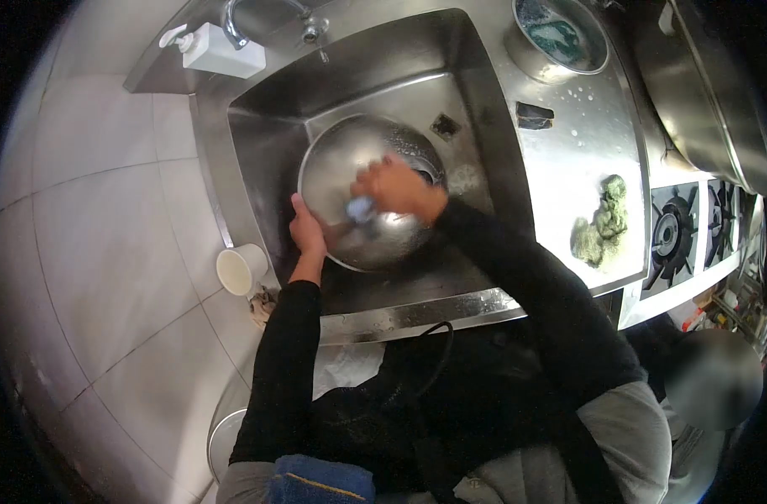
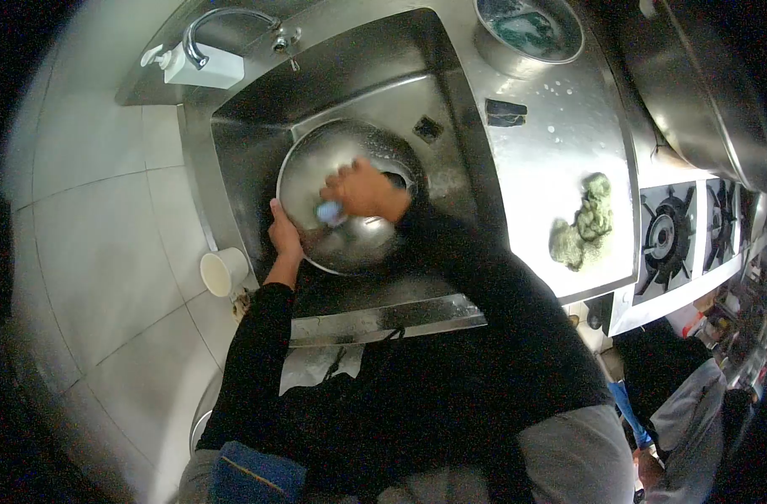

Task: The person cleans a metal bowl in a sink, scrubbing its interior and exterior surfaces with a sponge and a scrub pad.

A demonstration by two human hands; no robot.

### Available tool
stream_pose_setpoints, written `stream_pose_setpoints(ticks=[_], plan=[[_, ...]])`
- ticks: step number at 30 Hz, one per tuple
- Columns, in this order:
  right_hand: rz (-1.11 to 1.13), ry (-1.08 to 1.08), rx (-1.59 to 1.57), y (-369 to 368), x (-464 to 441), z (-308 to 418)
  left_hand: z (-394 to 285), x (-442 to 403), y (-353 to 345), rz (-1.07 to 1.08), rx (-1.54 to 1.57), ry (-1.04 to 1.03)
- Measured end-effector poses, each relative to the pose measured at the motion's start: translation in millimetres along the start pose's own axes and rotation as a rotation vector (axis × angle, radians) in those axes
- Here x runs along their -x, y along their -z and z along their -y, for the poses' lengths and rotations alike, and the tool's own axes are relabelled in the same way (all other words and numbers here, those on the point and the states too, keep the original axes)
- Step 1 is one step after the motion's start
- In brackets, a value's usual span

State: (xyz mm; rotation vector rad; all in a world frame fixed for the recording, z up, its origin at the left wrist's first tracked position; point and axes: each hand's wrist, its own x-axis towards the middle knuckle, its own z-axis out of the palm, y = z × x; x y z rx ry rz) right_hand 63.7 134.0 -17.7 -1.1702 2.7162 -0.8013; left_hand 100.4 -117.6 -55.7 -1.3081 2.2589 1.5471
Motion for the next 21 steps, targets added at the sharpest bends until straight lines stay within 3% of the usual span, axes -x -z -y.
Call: stream_pose_setpoints(ticks=[2, 4, 6, 8, 9, 11, 12, 14, 15, 20, 21], plan=[[-0.022, 0.044, -0.153, 17.0, -17.8, -53.1, -15.5, -2.7, -0.7, 0.005, -0.04, 0.017], [0.077, 0.119, -0.156, 14.4, -8.6, -63.9, -18.4, -16.5, -1.9, 0.009, -0.059, 0.032], [0.183, 0.193, -0.157, 11.6, -9.5, -66.7, -4.6, -38.7, -4.3, -0.06, -0.211, -0.125], [0.237, 0.297, -0.147, -0.6, -1.1, -53.3, -9.2, -41.7, -3.5, -0.045, -0.251, -0.089], [0.242, 0.298, -0.157, -2.3, 0.4, -58.1, -10.7, -38.6, 0.9, -0.028, -0.3, -0.065], [0.084, 0.017, -0.188, 9.7, -7.0, -85.6, -13.4, -29.2, -2.0, -0.088, -0.313, -0.055], [0.08, 0.017, -0.184, 3.8, -7.4, -82.4, -16.9, -25.9, -4.7, -0.141, -0.332, -0.045], [0.089, 0.282, -0.249, -2.3, -1.8, -60.0, -14.6, -36.7, -7.5, -0.093, -0.315, -0.061], [0.093, 0.276, -0.252, -1.7, 1.8, -60.5, -8.9, -41.1, -7.8, -0.049, -0.297, -0.072], [-0.019, -0.028, -0.467, -3.2, 31.7, -108.9, -8.5, -36.3, -6.3, -0.037, -0.258, -0.051], [-0.007, -0.18, -0.478, -9.1, 46.0, -116.7, -10.4, -33.5, -5.4, -0.047, -0.286, -0.068]])
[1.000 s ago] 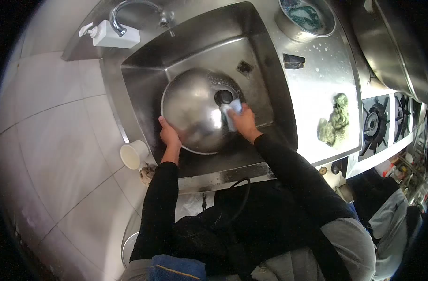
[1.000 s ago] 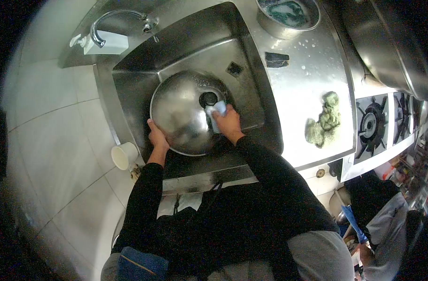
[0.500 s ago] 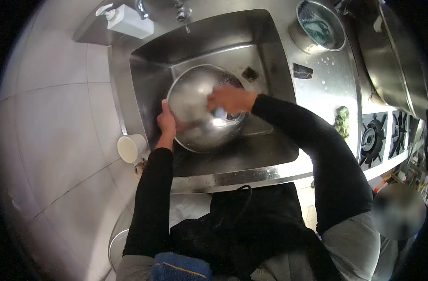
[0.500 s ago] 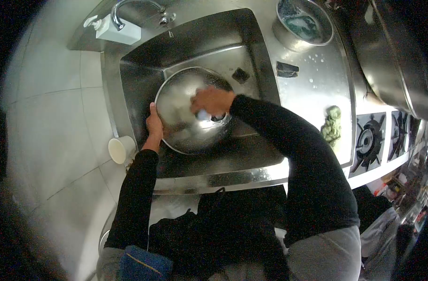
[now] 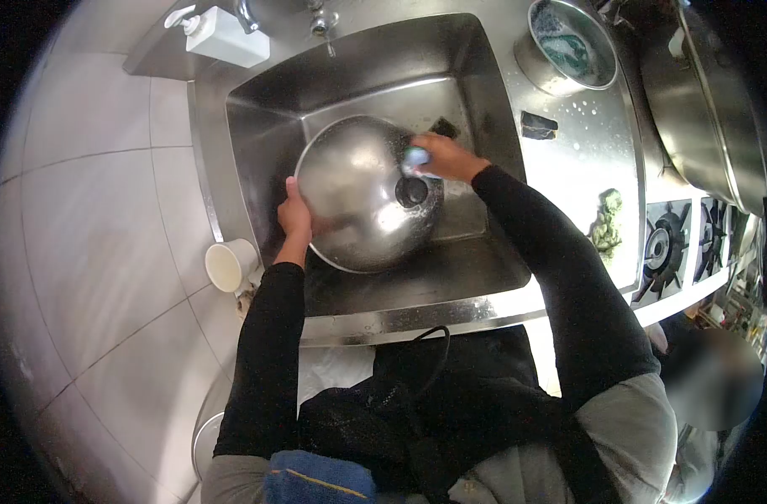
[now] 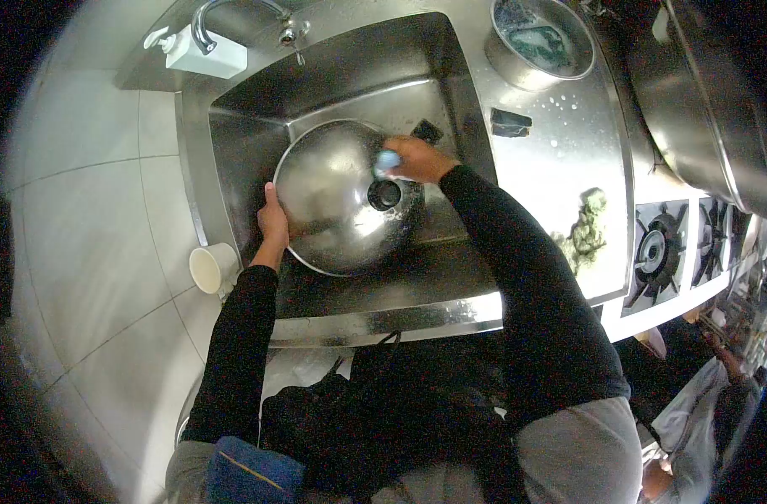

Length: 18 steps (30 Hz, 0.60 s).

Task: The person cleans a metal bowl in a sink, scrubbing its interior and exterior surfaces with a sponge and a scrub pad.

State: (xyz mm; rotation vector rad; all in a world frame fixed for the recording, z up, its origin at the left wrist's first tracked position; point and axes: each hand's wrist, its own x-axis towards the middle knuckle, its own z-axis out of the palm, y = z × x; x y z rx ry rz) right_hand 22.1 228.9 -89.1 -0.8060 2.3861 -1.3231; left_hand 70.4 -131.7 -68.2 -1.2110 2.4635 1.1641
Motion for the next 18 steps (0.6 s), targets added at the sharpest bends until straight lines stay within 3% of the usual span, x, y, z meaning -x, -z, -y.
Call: stream_pose_setpoints(ticks=[1, 2, 5, 7, 11, 13, 15, 17, 18], plan=[[-0.021, -0.149, -0.013, 0.0, 5.1, 0.6, 3.6, -3.5, -0.5, -0.002, -0.004, 0.001], [-0.024, -0.146, -0.015, -1.2, 4.6, 1.2, 4.3, -8.9, -2.8, -0.03, -0.047, 0.014], [-0.083, -0.07, 0.085, -6.5, -4.7, 16.0, 3.5, -10.0, -3.4, -0.032, -0.047, 0.015], [-0.004, 0.167, 0.031, -17.5, -24.2, 35.3, -4.6, -2.3, -3.1, -0.002, -0.011, 0.007], [-0.204, 0.153, -0.005, -25.4, -5.3, 22.4, -9.3, 6.7, 0.4, 0.012, 0.118, 0.016], [-0.496, -0.56, -0.409, -63.5, 38.5, 7.7, -6.0, 6.3, -0.3, -0.002, 0.115, 0.051], [-0.56, -1.182, -0.533, -136.5, 64.7, -2.3, -15.3, 15.2, 0.5, -0.005, 0.112, 0.059], [-0.5, -1.149, -0.455, -156.7, 79.9, 62.9, -16.8, 18.5, 4.2, -0.008, 0.097, 0.066], [-0.599, -1.203, -0.517, -158.4, 70.0, 96.6, -16.4, 17.1, 4.3, -0.018, 0.02, 0.069]])
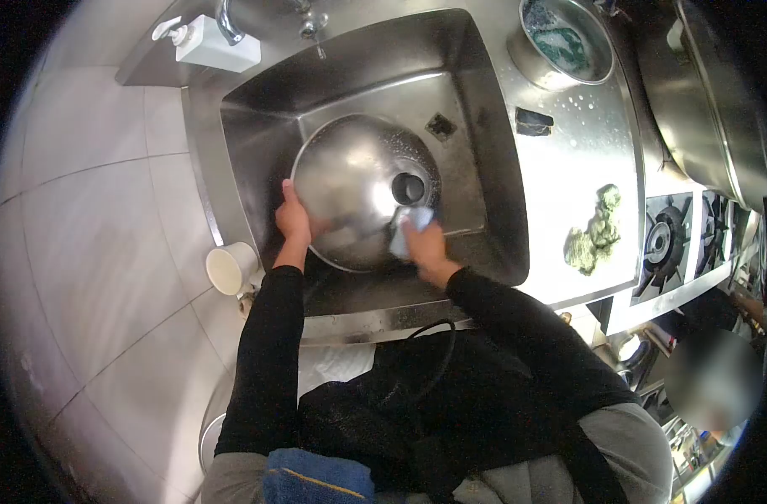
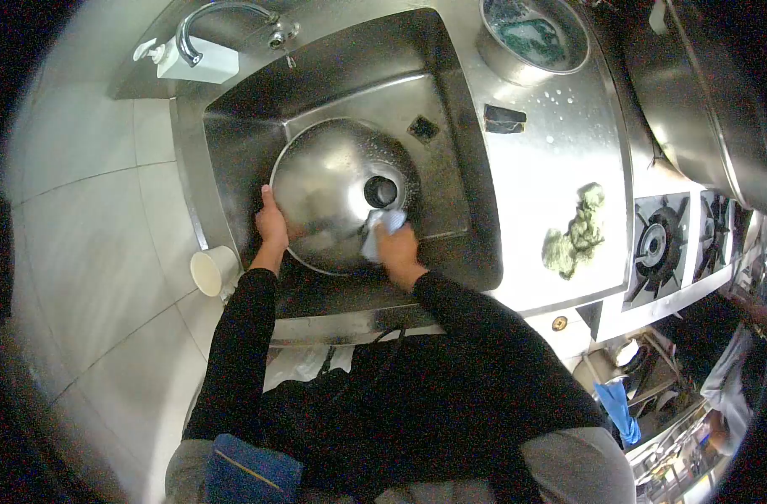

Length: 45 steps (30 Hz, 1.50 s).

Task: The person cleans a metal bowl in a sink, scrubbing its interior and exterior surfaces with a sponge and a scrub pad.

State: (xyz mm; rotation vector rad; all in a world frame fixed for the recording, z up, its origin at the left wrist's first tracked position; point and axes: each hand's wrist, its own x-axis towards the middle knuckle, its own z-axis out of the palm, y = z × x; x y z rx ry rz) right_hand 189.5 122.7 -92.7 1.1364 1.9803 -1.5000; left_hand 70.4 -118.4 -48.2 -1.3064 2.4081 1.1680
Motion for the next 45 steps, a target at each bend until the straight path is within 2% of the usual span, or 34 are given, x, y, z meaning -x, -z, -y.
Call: stream_pose_setpoints(ticks=[1, 2, 3, 5, 6, 7, 9, 10, 12, 14, 15, 18, 20, 23, 24, 27, 31, 33, 34, 35, 38, 40, 43, 45], plan=[[-0.064, -0.058, -0.091, -12.7, 19.4, 14.3, 1.3, -1.6, -1.2, -0.012, -0.075, 0.0], [-0.084, -0.159, -0.341, -30.3, 13.8, 19.3, 8.2, -4.4, -3.5, -0.012, -0.078, -0.001], [0.007, -0.149, -0.567, -37.9, 4.9, 19.6, 16.6, -6.7, -5.9, -0.054, -0.003, 0.025], [0.1, -0.265, -0.607, -31.7, 3.2, 58.1, 21.2, 0.1, -5.8, -0.092, 0.068, 0.052], [0.183, -0.339, -0.521, -25.5, 1.9, 61.8, 17.2, 14.8, -2.1, -0.051, 0.171, 0.076], [0.179, -0.343, -0.523, -18.7, 3.6, 52.2, 14.4, 23.8, 0.0, -0.009, 0.277, 0.098], [0.114, -0.188, -0.391, -7.0, 4.9, 22.7, 19.3, 25.1, -0.2, -0.038, 0.228, 0.046], [0.105, -0.272, -0.625, -9.6, 4.3, 19.2, 21.2, 25.0, -0.7, -0.068, 0.182, -0.003], [0.106, -0.296, -0.642, -25.2, -3.8, 18.2, 26.6, 23.9, 1.6, -0.061, 0.169, -0.029], [0.1, -0.354, -0.693, -31.8, -0.9, 56.4, 32.7, 24.4, 1.9, -0.047, 0.147, -0.066], [0.133, -0.342, -0.806, -6.3, 27.8, 99.9, 38.3, 24.4, -1.0, -0.051, 0.223, -0.046], [0.098, -0.262, -0.528, -28.6, -19.2, 29.1, 42.2, 21.2, -1.8, -0.058, 0.285, -0.018], [0.097, -0.189, -0.479, -11.9, -13.1, 13.9, 45.2, 20.8, -1.1, -0.07, 0.285, 0.002], [0.098, -0.198, -0.521, -15.1, 3.5, 39.0, 41.7, 25.0, 1.3, -0.037, 0.202, -0.026], [0.01, -0.182, -0.414, -28.2, -2.9, 54.4, 38.3, 31.8, 0.3, -0.05, 0.251, 0.007], [0.04, -0.078, -0.319, -20.3, -12.4, 40.3, 46.5, 25.0, 1.0, -0.079, 0.251, 0.038], [0.03, -0.084, -0.293, -4.2, -49.0, -22.1, 37.1, 32.0, 2.4, -0.091, 0.269, 0.098], [0.012, -0.126, -0.442, -2.0, -55.5, -29.8, 26.6, 37.7, 5.1, -0.071, 0.232, 0.043], [-0.031, -0.156, -0.307, 5.4, -22.8, 9.3, 30.3, 42.3, 8.0, -0.054, 0.18, 0.015], [-0.043, -0.08, -0.031, 2.9, -6.2, 35.3, 36.6, 39.1, 7.4, -0.055, 0.175, 0.017], [-0.096, -0.088, -0.103, -15.2, 5.0, 62.1, 41.1, 32.3, 4.3, -0.088, 0.162, 0.006], [-0.014, 0.037, -0.093, -9.5, 1.3, 60.4, 40.4, 38.3, 1.4, -0.124, 0.335, 0.119], [0.083, -0.02, -0.163, 18.8, -20.3, 0.8, 47.4, 27.8, 1.9, -0.136, 0.23, 0.041], [0.021, 0.047, -0.184, 20.1, -20.3, -12.5, 36.6, 35.3, 3.4, -0.136, 0.186, 0.033]])
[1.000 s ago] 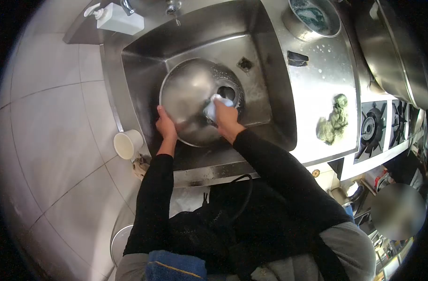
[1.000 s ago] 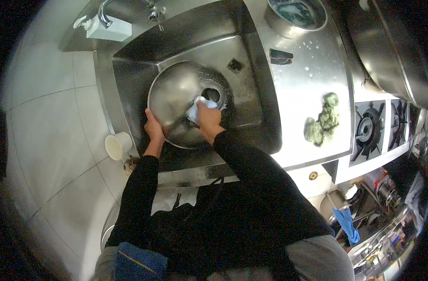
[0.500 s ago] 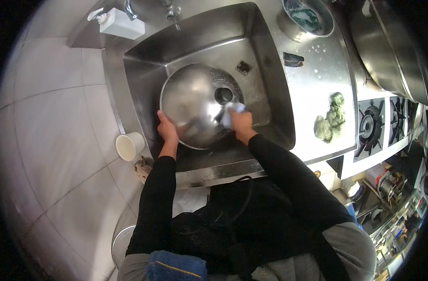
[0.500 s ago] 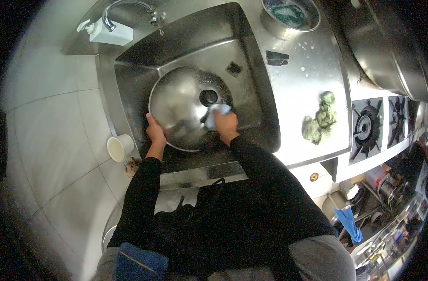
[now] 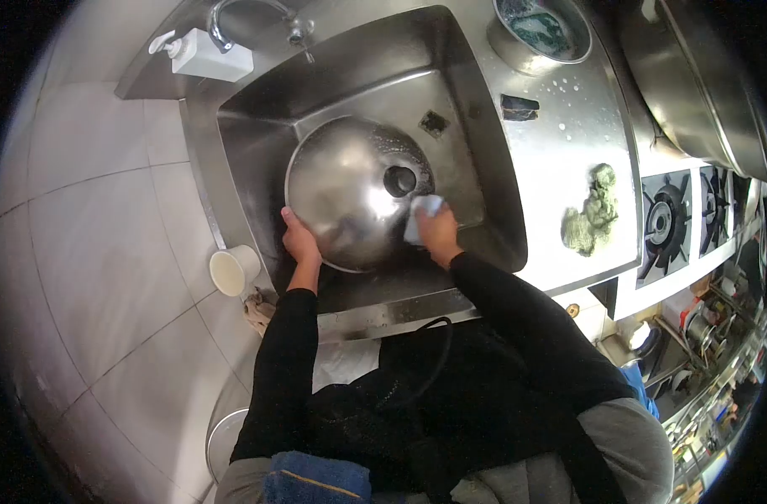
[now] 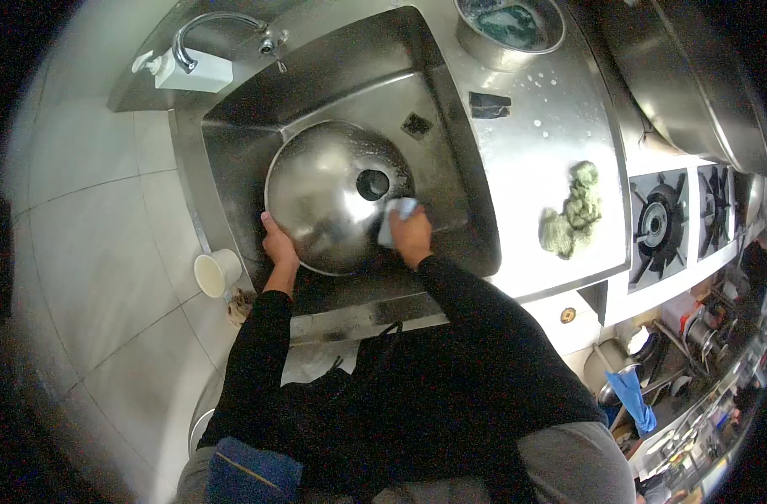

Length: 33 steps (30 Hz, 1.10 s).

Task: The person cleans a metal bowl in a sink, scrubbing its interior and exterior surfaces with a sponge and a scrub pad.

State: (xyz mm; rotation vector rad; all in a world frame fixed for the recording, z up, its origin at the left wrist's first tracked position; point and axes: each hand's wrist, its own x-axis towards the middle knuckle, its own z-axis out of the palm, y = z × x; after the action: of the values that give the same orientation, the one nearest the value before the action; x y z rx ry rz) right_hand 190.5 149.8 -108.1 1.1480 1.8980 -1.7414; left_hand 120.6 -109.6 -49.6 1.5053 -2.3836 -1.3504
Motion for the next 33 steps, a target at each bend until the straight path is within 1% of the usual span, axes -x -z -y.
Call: stream_pose_setpoints(ticks=[2, 4, 5, 6, 7, 8, 9, 10, 11, 12, 13, 14, 15, 16, 17, 18, 19, 20, 21, 22, 23, 24, 25, 26, 27, 28, 29, 30, 32, 33], plan=[[0.122, 0.375, 0.498, -14.0, 39.8, 53.0, 4.5, 2.2, -0.2, 0.006, -0.059, -0.007], [0.236, 1.043, 0.432, -46.9, 58.1, 74.9, 12.8, -3.7, -8.0, -0.017, 0.075, 0.039], [0.25, 1.157, 0.546, -67.2, 58.2, 93.4, 5.7, -0.9, -8.8, -0.009, 0.081, 0.028], [0.263, 1.273, 0.667, -78.6, 49.8, 114.1, -2.2, 5.2, -6.3, 0.078, 0.131, 0.007], [0.321, 1.198, 0.695, -78.3, 31.6, 135.8, -4.1, 9.6, -3.0, 0.159, 0.171, -0.007], [0.384, 1.116, 0.716, -81.6, 6.6, 157.9, 0.5, 9.6, -2.4, 0.156, 0.167, -0.006], [0.255, 1.062, 0.731, -72.8, -30.4, 169.4, 5.8, 6.3, -3.8, 0.107, 0.115, -0.038], [0.251, 0.801, 0.661, -50.2, -62.1, 185.8, 6.7, 1.6, -3.0, 0.055, 0.07, -0.07], [0.147, 0.84, 0.653, -26.1, -99.5, 173.2, 8.3, 2.9, 6.4, 0.147, 0.042, -0.062], [0.152, 0.711, 0.597, -9.0, -140.8, 144.4, 11.9, 3.0, 14.0, 0.142, 0.059, -0.068], [0.155, 0.574, 0.541, -0.1, -167.5, 124.7, 19.0, 3.5, 20.9, 0.329, 0.18, -0.057], [0.072, 0.529, 0.489, 3.5, -155.9, 126.1, 14.5, 7.3, 20.7, 0.522, 0.297, -0.046], [-0.008, 0.483, 0.434, 3.2, -137.5, 119.6, 4.6, 3.7, 16.7, 0.602, 0.322, -0.117], [0.004, 0.541, 0.334, -4.3, -107.1, 123.2, -22.9, 0.4, 5.8, 0.603, 0.322, -0.116], [-0.037, 0.615, 0.372, -14.4, -59.2, 136.1, -58.1, -7.3, -11.5, 0.472, 0.291, -0.041], [0.023, 0.609, 0.379, -24.2, -12.8, 142.2, -81.0, -9.6, -20.2, 0.341, 0.257, 0.033], [-0.006, 0.955, 0.472, -37.1, 8.3, 128.1, -92.6, -4.6, -24.8, 0.345, 0.259, 0.03], [-0.012, 0.957, 0.472, -31.0, 4.3, 132.4, -100.8, 1.9, -32.4, 0.314, 0.146, -0.059], [0.077, 0.973, 0.467, -23.9, 2.3, 133.8, -104.6, 10.3, -35.0, 0.279, 0.021, -0.145], [0.167, 0.99, 0.456, -17.2, -2.0, 135.5, -100.3, 16.3, -34.0, 0.279, 0.012, -0.15], [0.018, 0.784, 0.455, -5.2, -24.8, 144.2, -91.7, 22.7, -31.4, 0.253, 0.003, -0.21], [-0.079, 0.543, 0.226, -0.8, -67.9, 141.2, -80.5, 26.7, -28.2, 0.229, -0.008, -0.266], [-0.16, 0.301, 0.439, 14.3, -85.7, 157.7, -71.9, 28.3, -27.5, 0.203, -0.136, -0.294], [-0.112, 0.338, 0.507, 19.7, -87.6, 161.9, -69.0, 24.5, -28.2, 0.205, -0.136, -0.302], [-0.121, 0.441, 0.516, 14.3, -81.8, 160.2, -63.7, 21.7, -29.8, 0.247, -0.146, -0.279], [-0.115, 0.53, 0.532, 4.6, -35.8, 165.6, -58.0, 30.2, -23.2, 0.287, -0.165, -0.238], [-0.107, 0.688, 0.683, -11.0, -8.8, 151.8, -61.6, 36.1, -23.2, 0.277, -0.076, -0.229], [-0.088, 1.056, 0.534, -18.2, 13.0, 132.7, -69.5, 44.1, -21.8, 0.276, -0.067, -0.238], [0.142, 1.074, 0.569, -11.2, 30.6, 139.8, -75.9, 59.4, -10.3, 0.373, -0.04, -0.065], [0.028, 0.981, 0.566, -5.8, 16.0, 140.4, -68.4, 55.8, -8.0, 0.364, -0.039, -0.065]])
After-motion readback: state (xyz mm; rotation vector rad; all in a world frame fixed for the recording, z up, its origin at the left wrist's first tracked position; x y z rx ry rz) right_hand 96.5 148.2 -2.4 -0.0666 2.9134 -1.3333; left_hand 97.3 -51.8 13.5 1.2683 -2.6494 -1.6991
